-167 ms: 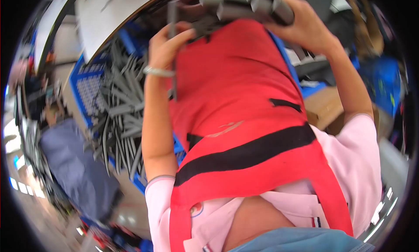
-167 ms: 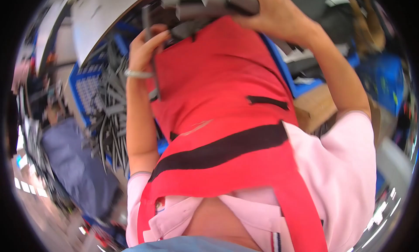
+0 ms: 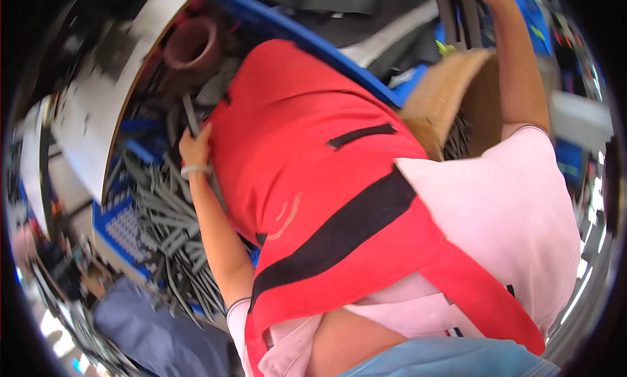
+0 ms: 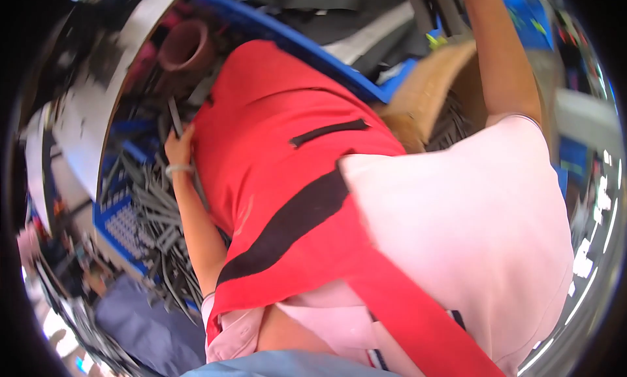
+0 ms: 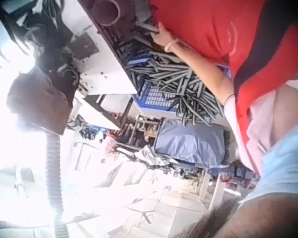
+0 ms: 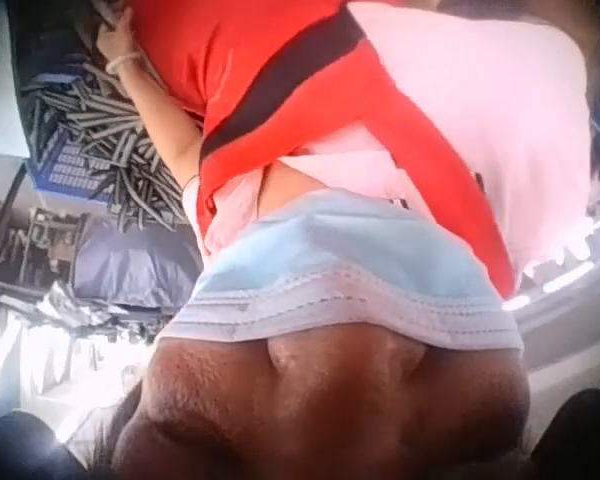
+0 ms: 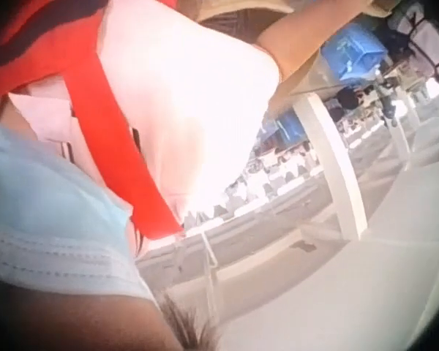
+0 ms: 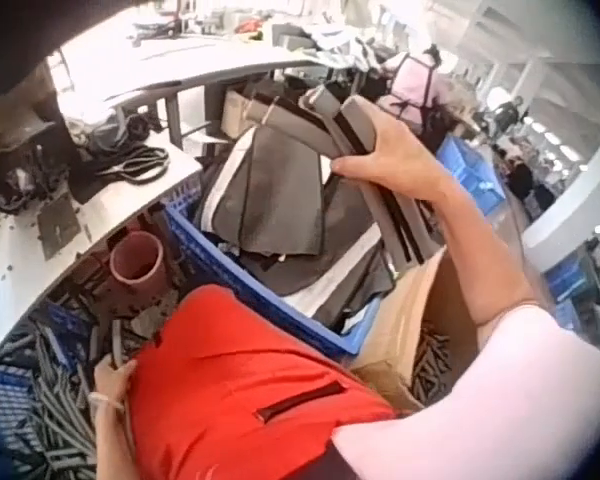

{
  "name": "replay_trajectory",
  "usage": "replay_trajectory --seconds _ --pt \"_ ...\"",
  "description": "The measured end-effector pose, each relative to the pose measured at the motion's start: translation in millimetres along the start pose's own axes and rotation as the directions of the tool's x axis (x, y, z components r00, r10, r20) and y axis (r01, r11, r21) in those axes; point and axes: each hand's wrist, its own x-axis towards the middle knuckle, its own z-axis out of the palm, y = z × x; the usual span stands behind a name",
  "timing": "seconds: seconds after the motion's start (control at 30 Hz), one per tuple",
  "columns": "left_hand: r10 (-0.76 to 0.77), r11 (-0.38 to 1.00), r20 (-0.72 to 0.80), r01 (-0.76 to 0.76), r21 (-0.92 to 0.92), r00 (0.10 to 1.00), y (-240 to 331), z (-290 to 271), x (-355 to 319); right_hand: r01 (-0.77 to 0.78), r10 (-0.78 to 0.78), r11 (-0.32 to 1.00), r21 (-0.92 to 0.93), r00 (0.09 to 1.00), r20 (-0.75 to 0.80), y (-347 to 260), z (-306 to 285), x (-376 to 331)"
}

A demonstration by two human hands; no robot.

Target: Sewing and trimming padded grey straps for gear at an industrial workstation.

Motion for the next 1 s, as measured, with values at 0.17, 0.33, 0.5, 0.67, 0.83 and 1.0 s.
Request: replay_trajectory --seconds 0.17,0.33,0.5,0.67,0.83,1.0 --pt "0.136 0.982 0.05 -0.141 0.122 0.989 -18 26 8 -0.705 0.664 0.655 0.271 0.708 0.238 143 -165 -130" --pt "0.193 0.963 0.069 -0.202 0.179 0.979 -5 20 10 -0.838 0.944 0.177 0.517 0.294 0.152 281 -123 -369" --pt "0.184 0.95 0.082 -0.198 0.24 0.98 -2 25 11 -0.656 0.972 -0.232 0.719 -0.179 0.15 320 56 -496" --pt "0.115 0.94 0.12 -0.147 0.307 0.986 2 29 6 -0.697 0.971 -0.234 0.678 -0.205 0.125 335 93 -468" --pt "0.281 0.817 0.161 -0.324 0.476 0.946 1 35 2 -0.752 0.999 -0.01 0.659 0.026 0.044 356 72 -438" --pt "0.261 0.857 0.182 -0.314 0.408 0.948 15 29 -9 -0.89 0.998 0.042 0.454 0.014 -0.065 383 69 -435"
